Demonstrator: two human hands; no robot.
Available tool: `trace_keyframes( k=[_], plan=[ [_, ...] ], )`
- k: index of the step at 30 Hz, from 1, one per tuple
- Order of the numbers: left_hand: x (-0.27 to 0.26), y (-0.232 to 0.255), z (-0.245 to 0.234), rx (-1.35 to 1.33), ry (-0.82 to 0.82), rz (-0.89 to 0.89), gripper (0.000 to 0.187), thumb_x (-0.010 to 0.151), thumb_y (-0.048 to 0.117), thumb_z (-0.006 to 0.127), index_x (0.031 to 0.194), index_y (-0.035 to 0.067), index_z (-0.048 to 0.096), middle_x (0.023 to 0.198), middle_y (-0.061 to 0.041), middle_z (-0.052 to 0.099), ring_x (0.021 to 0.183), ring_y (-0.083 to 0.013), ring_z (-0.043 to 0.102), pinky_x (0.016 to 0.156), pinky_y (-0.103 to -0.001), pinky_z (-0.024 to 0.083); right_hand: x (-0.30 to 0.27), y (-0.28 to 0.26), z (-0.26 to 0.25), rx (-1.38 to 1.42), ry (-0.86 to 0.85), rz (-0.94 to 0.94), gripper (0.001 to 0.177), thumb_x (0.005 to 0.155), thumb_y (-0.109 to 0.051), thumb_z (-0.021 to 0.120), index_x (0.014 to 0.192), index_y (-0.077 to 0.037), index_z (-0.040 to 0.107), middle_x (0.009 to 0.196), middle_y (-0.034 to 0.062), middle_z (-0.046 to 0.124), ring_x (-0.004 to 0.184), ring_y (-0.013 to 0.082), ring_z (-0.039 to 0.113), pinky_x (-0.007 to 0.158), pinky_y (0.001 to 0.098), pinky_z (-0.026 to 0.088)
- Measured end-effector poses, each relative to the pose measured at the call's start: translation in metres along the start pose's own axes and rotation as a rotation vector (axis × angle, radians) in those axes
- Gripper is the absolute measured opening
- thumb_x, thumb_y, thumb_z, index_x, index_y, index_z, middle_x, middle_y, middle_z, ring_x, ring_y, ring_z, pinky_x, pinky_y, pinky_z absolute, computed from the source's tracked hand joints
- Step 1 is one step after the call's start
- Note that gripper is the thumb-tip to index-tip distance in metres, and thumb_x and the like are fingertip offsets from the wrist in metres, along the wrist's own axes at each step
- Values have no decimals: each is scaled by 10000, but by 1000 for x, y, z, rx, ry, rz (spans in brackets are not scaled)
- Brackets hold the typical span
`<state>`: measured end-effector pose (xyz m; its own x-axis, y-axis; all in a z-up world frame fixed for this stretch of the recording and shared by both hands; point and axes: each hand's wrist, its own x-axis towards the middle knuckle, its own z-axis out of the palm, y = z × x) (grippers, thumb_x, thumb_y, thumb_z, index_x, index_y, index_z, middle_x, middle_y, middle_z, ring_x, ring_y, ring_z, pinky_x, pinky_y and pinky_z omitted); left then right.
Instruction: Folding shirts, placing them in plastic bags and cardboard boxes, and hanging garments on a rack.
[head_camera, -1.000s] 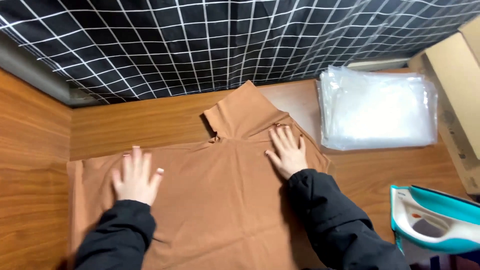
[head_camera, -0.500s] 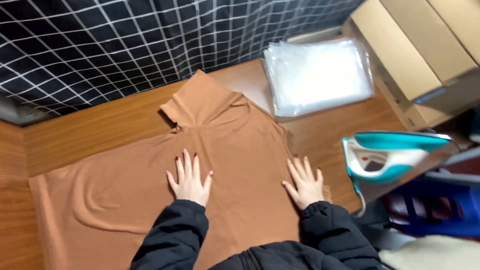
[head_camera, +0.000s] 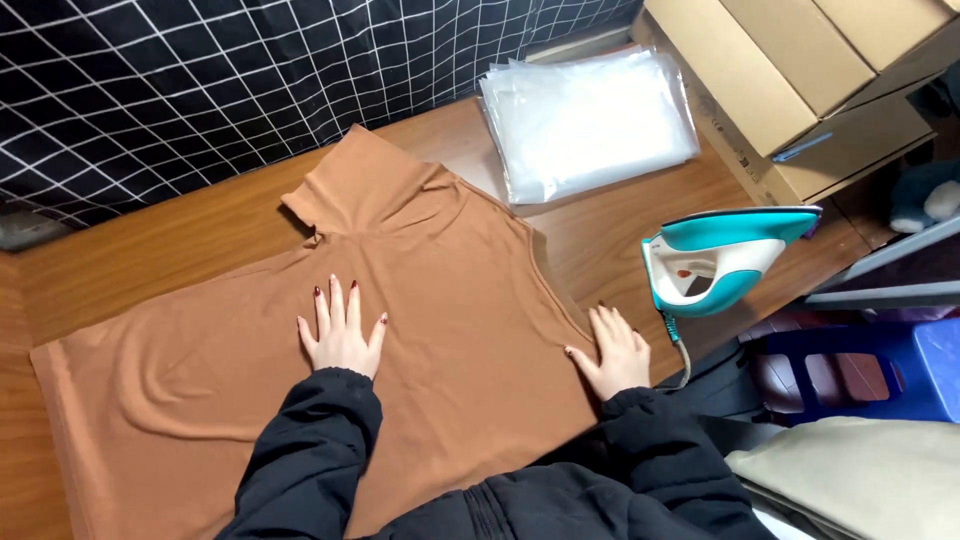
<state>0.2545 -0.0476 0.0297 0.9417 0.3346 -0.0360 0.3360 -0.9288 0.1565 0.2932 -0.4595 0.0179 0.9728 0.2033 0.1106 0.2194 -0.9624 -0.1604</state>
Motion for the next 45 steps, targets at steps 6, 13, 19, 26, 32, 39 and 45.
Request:
trace_keyframes(
  k=[6,13,19,26,32,39,45],
  plan=[
    [4,0,7,26,-64,-13,692,922,665,168,1487,268,129,1599,9,-58,1466,-219,-44,1114,-587,41,2,42,5,168,-56,302,453,630,-607,729,976,-352,584,901,-96,515,936,160,604,790,332,519],
    [-19,88,-2,-70,289,130,561,791,541,569,1182,143,518,1293,-123,401,1191,-306,391,887,-518,341,1,1,-53,251,-223,216,324,650,-480,714,779,-200,617,867,2,653,916,286,643,757,408,537],
    [-64,190,-64,-520,-374,20,594,720,791,464,711,222,634,680,17,625,859,-224,665,719,-332,492,-9,-51,-47,357,-10,-301,202,602,-307,734,734,-218,609,904,-78,592,885,195,604,704,332,520],
    [-49,181,51,-549,-469,-141,201,651,400,596,562,227,645,604,-38,665,781,-275,694,649,-326,522,-19,-74,-87,565,-261,-431,203,752,-360,683,743,-193,569,954,-59,613,853,274,645,683,381,549],
    [-66,179,72,-593,-489,-223,121,599,354,632,571,237,647,540,12,650,753,-191,704,676,-285,543,54,-59,-96,690,-122,-317,194,825,-251,676,970,-122,673,916,114,677,828,328,661,696,427,545],
    [-99,190,34,-641,-497,-205,253,608,258,690,815,113,686,887,-143,706,998,-317,657,834,-387,527,128,-93,-32,36,133,-538,747,627,-208,753,1321,-237,478,1366,51,414,1212,270,438,834,404,470],
    [-141,180,-8,-641,-534,-211,286,548,213,743,802,115,655,877,-126,700,985,-317,659,813,-397,543,149,-92,14,57,350,-630,317,598,-249,697,896,-268,594,1135,-60,528,1101,186,489,742,337,430]
  ],
)
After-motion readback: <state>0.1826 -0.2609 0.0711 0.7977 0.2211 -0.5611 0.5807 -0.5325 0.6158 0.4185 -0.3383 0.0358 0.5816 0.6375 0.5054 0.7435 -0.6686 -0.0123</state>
